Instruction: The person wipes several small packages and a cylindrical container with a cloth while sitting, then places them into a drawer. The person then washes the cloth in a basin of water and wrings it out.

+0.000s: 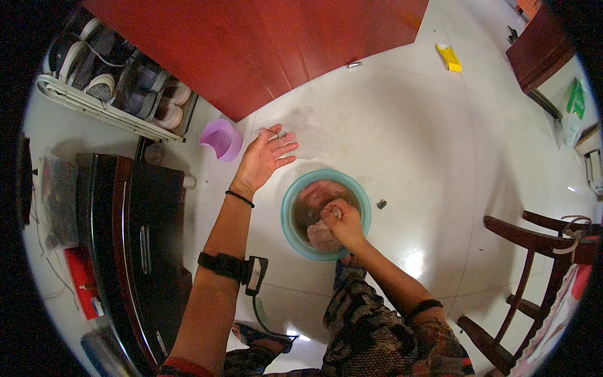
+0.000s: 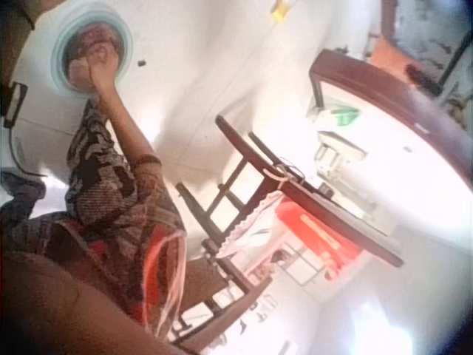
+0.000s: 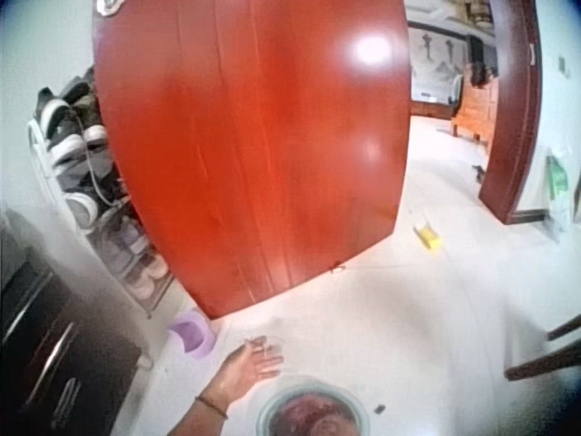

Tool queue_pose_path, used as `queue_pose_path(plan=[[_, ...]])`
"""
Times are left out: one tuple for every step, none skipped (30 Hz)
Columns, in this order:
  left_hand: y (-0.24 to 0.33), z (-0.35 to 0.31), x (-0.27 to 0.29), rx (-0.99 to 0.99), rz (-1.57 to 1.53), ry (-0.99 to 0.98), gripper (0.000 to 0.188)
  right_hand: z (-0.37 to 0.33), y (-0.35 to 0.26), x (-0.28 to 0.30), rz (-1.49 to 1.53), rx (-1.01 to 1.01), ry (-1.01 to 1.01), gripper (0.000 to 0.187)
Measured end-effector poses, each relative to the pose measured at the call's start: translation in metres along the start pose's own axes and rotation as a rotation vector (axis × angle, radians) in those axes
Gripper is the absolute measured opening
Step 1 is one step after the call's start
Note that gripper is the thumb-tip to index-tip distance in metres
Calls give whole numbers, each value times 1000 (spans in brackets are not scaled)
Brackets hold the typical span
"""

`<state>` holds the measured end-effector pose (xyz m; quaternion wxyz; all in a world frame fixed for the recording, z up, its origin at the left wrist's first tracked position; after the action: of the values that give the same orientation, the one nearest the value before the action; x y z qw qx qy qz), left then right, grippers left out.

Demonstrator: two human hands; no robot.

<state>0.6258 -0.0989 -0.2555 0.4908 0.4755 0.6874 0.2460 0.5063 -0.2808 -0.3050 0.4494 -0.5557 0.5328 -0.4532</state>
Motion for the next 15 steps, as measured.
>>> queue_pose_path(plan=[[0, -1, -3, -30, 66, -8, 67, 3, 2, -1, -65, -29, -3, 5], [1, -1, -1, -59, 138, 10, 66, 5, -5, -3, 21, 10, -22, 5], [1, -1, 1, -74, 208, 29, 65, 9, -8, -5, 79, -5, -46, 5], [0, -1, 6, -106, 701, 75, 65, 12, -10, -6, 111, -52, -62, 5], [1, -1, 13, -114, 1193, 120, 66, 16, -17, -10, 181, -61, -101, 5], [1, -2, 21, -107, 1681, 166, 66, 19, -21, -12, 221, -107, -138, 6], [14, -2, 28, -176, 1648, 271, 70, 25, -30, -16, 279, -132, -170, 7], [18, -1, 33, -196, 1519, 275, 68, 32, -40, -20, 196, -106, -208, 8], [19, 0, 39, -201, 1398, 275, 65, 37, -52, -25, 132, -71, -243, 9], [17, 0, 49, -169, 1276, 287, 63, 41, -64, -32, 107, -36, -299, 9], [18, 0, 54, -199, 1305, 298, 48, 46, -67, -37, -45, -56, -360, 13], [22, 0, 61, -245, 1319, 332, 42, 52, -73, -42, -155, -66, -439, 16], [22, -1, 70, -256, 1336, 367, 36, 58, -76, -49, -265, -79, -522, 20], [23, -2, 79, -294, 1347, 398, 31, 66, -82, -58, -406, -36, -632, 23], [26, -5, 91, -349, 1307, 449, 22, 74, -88, -65, -548, 11, -741, 27]])
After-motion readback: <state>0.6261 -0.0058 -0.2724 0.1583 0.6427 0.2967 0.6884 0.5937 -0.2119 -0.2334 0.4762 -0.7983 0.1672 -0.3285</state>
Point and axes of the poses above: each hand's wrist, its own z-axis towards the middle knuckle, its own x-axis out of the back of the hand, y = z × x, the point moved 10 cm from there along z, towards the middle knuckle, and after that the axes turned 6 degrees about y, right-handed, at the moved point
